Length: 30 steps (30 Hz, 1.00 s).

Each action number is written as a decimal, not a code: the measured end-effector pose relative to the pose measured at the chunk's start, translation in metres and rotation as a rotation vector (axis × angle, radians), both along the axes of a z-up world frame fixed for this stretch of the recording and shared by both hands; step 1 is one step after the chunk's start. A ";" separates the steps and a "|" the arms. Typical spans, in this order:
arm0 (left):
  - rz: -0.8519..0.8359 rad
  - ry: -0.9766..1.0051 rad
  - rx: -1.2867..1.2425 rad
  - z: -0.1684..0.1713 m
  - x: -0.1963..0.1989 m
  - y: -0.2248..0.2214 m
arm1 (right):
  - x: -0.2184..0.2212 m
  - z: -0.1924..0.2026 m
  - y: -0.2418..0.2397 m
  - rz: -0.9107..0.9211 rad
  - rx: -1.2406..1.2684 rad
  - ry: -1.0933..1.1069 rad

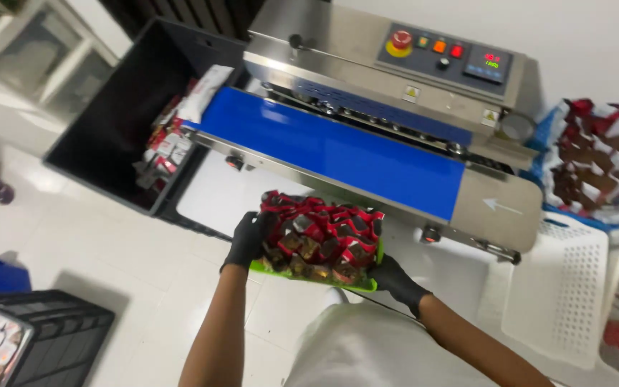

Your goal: Placing individual packets onto a conveyor belt for sealing and organizing product bins

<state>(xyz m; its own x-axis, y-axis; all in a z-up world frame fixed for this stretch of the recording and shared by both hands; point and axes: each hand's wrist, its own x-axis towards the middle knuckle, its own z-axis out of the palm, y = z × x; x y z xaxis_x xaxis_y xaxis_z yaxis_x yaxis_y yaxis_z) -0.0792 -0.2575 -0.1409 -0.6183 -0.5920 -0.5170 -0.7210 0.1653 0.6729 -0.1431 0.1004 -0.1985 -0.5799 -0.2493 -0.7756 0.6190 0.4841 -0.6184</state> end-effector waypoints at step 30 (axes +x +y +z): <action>-1.370 0.597 0.221 0.291 -0.223 0.520 | 0.072 0.274 0.318 -0.788 -0.228 0.096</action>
